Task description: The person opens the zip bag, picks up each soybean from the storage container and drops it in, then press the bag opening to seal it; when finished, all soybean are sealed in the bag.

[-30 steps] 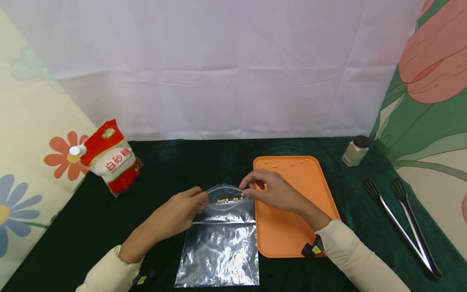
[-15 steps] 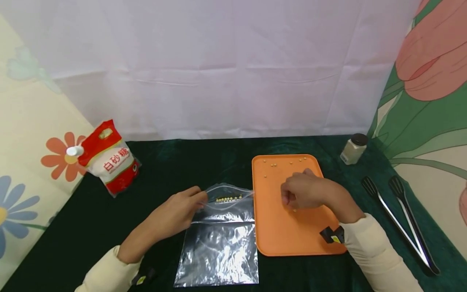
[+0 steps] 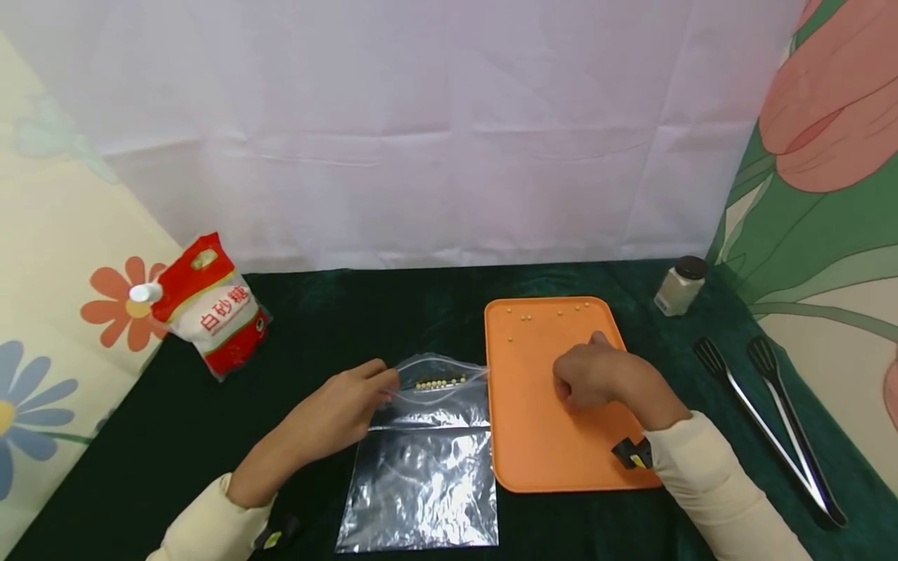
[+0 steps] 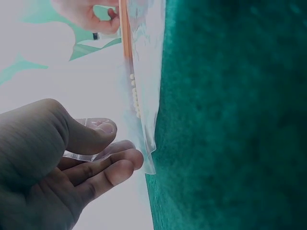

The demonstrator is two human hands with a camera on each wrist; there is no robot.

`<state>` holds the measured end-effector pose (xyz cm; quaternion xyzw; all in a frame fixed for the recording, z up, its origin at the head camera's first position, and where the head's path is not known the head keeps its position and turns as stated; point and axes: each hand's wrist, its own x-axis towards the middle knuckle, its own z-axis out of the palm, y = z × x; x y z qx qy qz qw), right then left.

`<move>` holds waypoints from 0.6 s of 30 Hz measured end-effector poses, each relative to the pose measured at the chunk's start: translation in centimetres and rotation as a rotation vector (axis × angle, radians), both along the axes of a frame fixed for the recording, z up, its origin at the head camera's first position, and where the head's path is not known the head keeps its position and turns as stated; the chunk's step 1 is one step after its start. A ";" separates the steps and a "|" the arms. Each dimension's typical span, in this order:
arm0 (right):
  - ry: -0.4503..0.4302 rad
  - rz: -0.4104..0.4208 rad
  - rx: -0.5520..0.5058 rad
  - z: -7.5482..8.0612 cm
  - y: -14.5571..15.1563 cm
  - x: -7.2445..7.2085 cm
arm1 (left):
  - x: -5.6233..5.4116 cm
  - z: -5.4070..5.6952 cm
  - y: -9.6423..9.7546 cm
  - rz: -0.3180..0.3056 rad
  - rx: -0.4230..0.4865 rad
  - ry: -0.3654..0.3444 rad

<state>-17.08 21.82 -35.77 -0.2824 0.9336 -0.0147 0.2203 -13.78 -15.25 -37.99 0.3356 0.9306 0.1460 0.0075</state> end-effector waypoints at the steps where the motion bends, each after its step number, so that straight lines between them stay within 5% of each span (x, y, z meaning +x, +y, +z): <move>1: -0.004 0.001 -0.003 0.0 0.0 0.0 | 0.0 0.0 0.0 0.000 0.000 -0.004; 7: 0.020 0.067 -0.109 -0.2 0.0 -0.3 | 0.1 -0.1 0.1 0.011 -0.007 -0.008; 14: 0.054 0.251 -0.528 -0.7 -1.4 -0.8 | 0.1 -0.2 0.2 0.004 0.002 0.015; 18: 0.093 0.238 -0.754 -1.3 -3.1 -0.8 | 0.0 -0.2 0.1 -0.003 0.007 0.024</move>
